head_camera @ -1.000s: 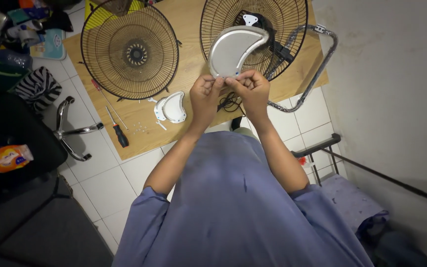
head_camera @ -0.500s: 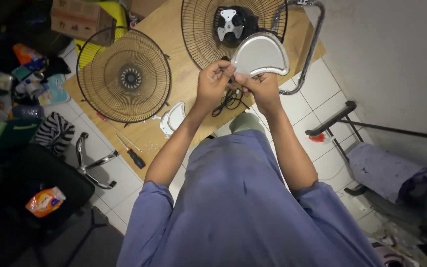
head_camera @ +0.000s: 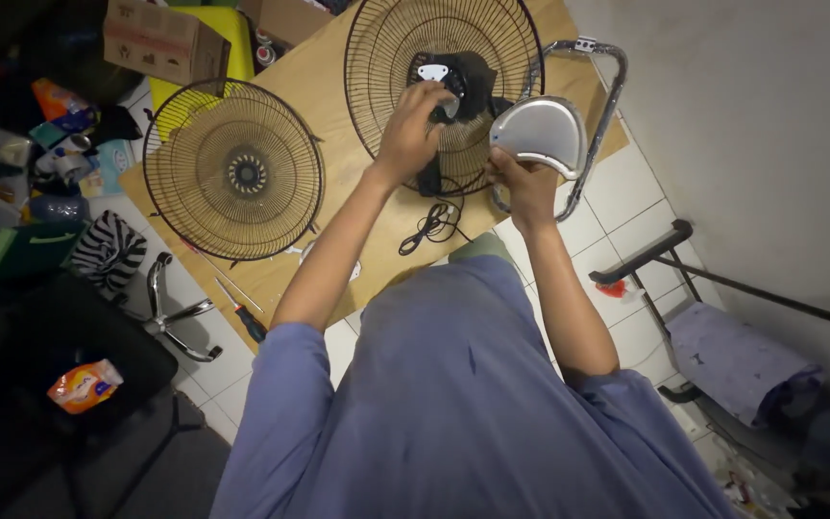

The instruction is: The person assembles a standing fan on a wooden table. They attach the metal stand to the fan motor, secure it with a screwdriver, then place the fan head onto the stand and attach the front grill.

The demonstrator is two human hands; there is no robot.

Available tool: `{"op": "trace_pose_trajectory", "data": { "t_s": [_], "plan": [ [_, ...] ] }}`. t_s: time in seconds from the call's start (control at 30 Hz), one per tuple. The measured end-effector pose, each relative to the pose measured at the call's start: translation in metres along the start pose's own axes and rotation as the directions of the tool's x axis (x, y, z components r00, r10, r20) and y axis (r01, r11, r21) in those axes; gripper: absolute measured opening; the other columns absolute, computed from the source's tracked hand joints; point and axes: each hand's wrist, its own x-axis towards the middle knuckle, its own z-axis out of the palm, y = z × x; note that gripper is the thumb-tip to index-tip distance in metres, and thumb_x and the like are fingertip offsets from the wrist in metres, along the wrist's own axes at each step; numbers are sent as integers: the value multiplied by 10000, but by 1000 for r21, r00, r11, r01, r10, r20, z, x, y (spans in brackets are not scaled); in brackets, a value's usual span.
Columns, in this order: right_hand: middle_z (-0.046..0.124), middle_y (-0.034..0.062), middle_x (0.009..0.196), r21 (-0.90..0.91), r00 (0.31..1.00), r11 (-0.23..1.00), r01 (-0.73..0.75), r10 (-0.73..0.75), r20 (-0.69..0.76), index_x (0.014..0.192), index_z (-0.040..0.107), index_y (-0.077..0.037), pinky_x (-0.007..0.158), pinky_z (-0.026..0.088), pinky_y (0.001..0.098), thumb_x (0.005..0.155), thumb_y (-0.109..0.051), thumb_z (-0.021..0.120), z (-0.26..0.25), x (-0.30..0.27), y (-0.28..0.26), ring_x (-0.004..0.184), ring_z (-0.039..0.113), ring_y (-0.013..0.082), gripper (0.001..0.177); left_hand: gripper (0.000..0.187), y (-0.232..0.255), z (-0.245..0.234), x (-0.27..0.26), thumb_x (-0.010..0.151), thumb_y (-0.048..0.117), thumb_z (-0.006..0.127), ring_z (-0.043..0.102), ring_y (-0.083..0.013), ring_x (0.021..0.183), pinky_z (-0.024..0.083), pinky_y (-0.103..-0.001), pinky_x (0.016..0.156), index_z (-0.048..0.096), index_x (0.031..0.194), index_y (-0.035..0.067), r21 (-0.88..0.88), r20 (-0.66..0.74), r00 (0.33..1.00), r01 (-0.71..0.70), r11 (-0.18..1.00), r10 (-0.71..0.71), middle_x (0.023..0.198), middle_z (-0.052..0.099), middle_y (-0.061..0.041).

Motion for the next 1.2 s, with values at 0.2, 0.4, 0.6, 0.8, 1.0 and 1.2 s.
{"op": "trace_pose_trajectory", "data": {
  "t_s": [0.2, 0.4, 0.6, 0.8, 1.0, 1.2],
  "plan": [
    [733, 78, 891, -10, 999, 999, -31, 31, -18, 1046, 712, 23, 648, 588, 271, 904, -121, 809, 2, 21, 7, 738, 716, 150, 224, 452, -41, 10, 31, 746, 109, 840, 465, -344, 1353, 322, -548, 1130, 675, 1166, 85, 437, 125, 975, -219, 873, 182, 1357, 582, -133],
    [703, 87, 822, -7, 996, 996, -94, 94, -10, 1023, 691, 21, 592, 536, 274, 909, -122, 803, 6, 31, 0, 668, 676, 155, 214, 351, -54, 13, 39, 769, 257, 909, 510, -283, 1224, 369, -496, 1038, 725, 1019, 94, 420, 29, 995, -99, 902, 96, 1214, 597, -83],
    [698, 57, 858, -60, 997, 996, -72, 73, 28, 1015, 689, 4, 621, 570, 276, 903, -153, 805, 15, 52, -3, 707, 671, 130, 225, 371, -46, 22, 39, 745, 368, 929, 520, -277, 1119, 391, -455, 940, 734, 883, 84, 342, -187, 974, 185, 921, -126, 1114, 593, -63],
    [681, 39, 858, -20, 991, 998, -61, 63, 119, 1012, 680, -10, 609, 547, 274, 917, -175, 800, 25, 62, -11, 702, 659, 127, 225, 376, -29, 25, 34, 768, 303, 870, 527, -301, 1122, 409, -456, 937, 722, 1017, 65, 255, -367, 902, 332, 908, -226, 1134, 599, -99],
    [673, 18, 871, -1, 984, 999, -48, 48, 174, 1026, 681, -36, 627, 553, 270, 925, -180, 779, 29, 63, -18, 699, 648, 117, 201, 173, -6, 37, 19, 1030, 212, 642, 682, -192, 963, 549, -318, 892, 699, 1132, 84, -440, -126, 852, 410, 798, -508, 1060, 727, -53],
    [689, 9, 865, -108, 981, 994, 23, -1, 196, 1025, 721, -18, 604, 530, 254, 952, -177, 743, 33, 81, -2, 695, 633, 89, 176, 209, -34, 32, 16, 993, 67, 626, 661, -245, 1044, 536, -354, 936, 677, 1195, 51, -175, -347, 847, 364, 915, -403, 1183, 702, -94]
  ]
}}
